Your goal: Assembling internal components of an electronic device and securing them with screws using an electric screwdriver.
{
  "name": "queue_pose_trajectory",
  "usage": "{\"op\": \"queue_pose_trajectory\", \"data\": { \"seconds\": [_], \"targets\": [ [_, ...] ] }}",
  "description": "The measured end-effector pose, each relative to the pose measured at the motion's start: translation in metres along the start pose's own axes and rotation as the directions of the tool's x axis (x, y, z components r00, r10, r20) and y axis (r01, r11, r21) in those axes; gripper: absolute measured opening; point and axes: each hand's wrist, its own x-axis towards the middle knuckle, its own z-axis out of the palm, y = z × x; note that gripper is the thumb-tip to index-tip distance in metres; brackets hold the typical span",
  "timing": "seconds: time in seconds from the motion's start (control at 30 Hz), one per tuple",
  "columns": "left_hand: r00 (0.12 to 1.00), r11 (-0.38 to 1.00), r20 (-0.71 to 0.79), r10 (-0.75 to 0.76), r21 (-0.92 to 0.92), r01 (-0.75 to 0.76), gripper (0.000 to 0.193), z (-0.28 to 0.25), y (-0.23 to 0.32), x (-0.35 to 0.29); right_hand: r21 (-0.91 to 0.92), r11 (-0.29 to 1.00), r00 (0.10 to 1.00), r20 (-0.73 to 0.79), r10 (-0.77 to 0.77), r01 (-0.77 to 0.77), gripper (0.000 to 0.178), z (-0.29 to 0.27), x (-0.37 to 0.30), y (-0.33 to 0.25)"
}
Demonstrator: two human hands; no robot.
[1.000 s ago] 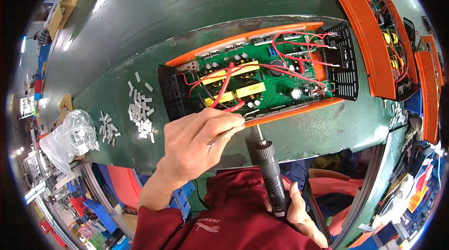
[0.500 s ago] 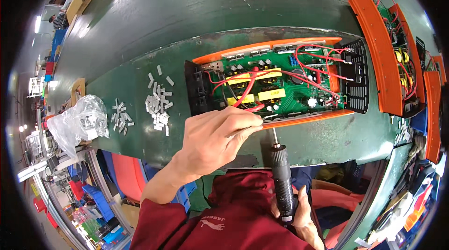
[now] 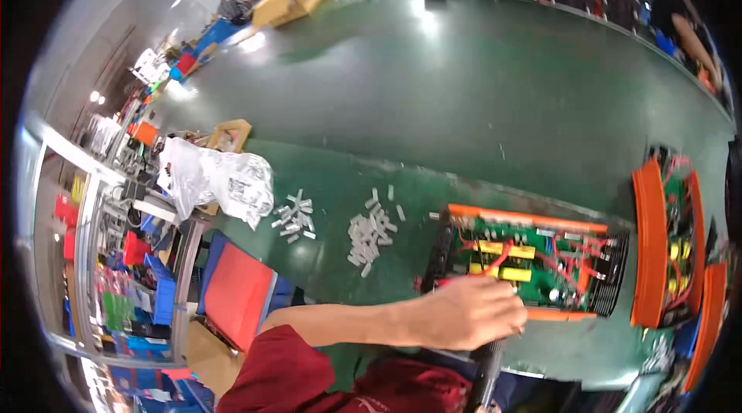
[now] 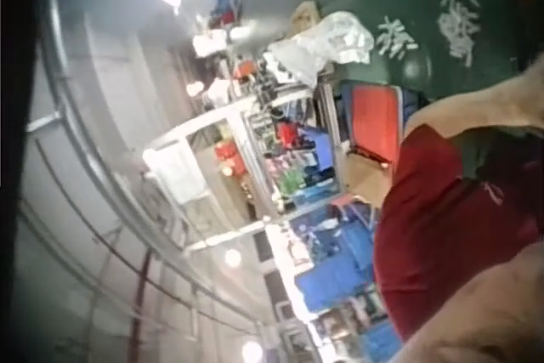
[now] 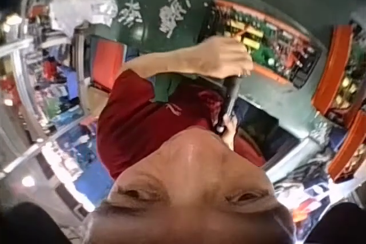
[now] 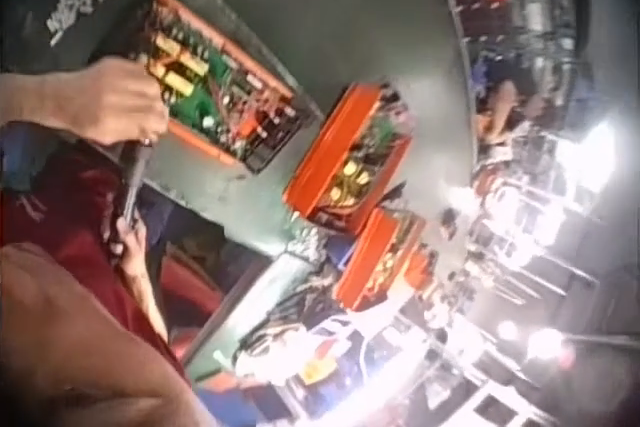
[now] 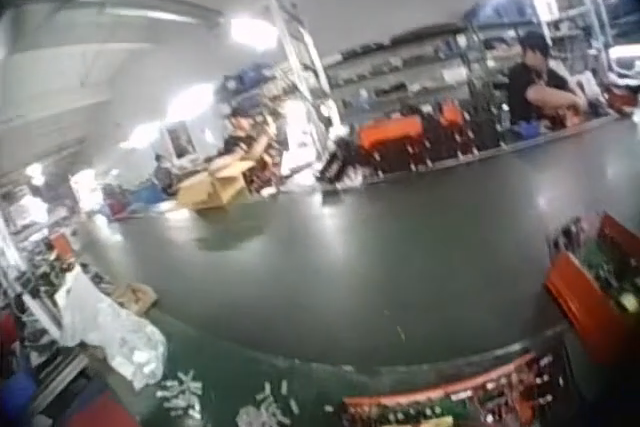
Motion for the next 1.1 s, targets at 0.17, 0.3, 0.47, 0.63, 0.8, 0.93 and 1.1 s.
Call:
{"op": "queue_pose_trajectory", "data": {
  "seconds": [0.17, 0.3, 0.47, 0.63, 0.8, 0.93, 1.1],
  "targets": [
    [0.976, 0.946, -0.217, -0.010, -0.319, -0.061, 0.013, 0.015, -0.010, -0.008, -0.265, 0.964, 0.684, -0.698, -0.212, 0.028, 0.025, 0.127, 0.010, -0.039],
    [0.951, 0.901, -0.166, -0.261, -0.396, 0.177, 0.015, -0.037, 0.008, -0.003, -0.312, 0.950, 0.701, -0.681, -0.214, -0.014, 0.025, 0.145, 0.018, -0.056],
    [0.941, 0.919, 0.090, -0.326, 0.264, 0.293, 0.029, -0.021, 0.009, -0.014, -0.336, 0.941, 0.741, -0.639, -0.209, -0.025, 0.023, 0.132, 0.021, -0.062],
    [0.924, 0.879, 0.230, -0.307, 0.441, 0.182, 0.039, -0.018, 0.016, -0.011, -0.389, 0.917, 0.776, -0.605, -0.177, -0.094, 0.040, 0.103, 0.010, -0.049],
    [0.940, 0.880, 0.186, -0.287, 0.439, 0.182, 0.038, -0.008, 0.011, -0.015, -0.393, 0.898, 0.760, -0.639, -0.115, -0.195, 0.052, 0.107, 0.012, -0.048],
    [0.939, 0.872, 0.185, -0.291, 0.454, 0.180, 0.040, -0.007, 0.012, -0.013, -0.445, 0.890, 0.769, -0.602, -0.215, -0.100, 0.061, 0.097, 0.007, -0.034],
    [0.907, 0.888, 0.277, -0.318, 0.423, 0.182, 0.041, -0.012, 0.010, -0.006, -0.552, 0.822, 0.733, -0.617, -0.287, -0.142, 0.079, 0.103, 0.012, -0.037]
  ]
}}
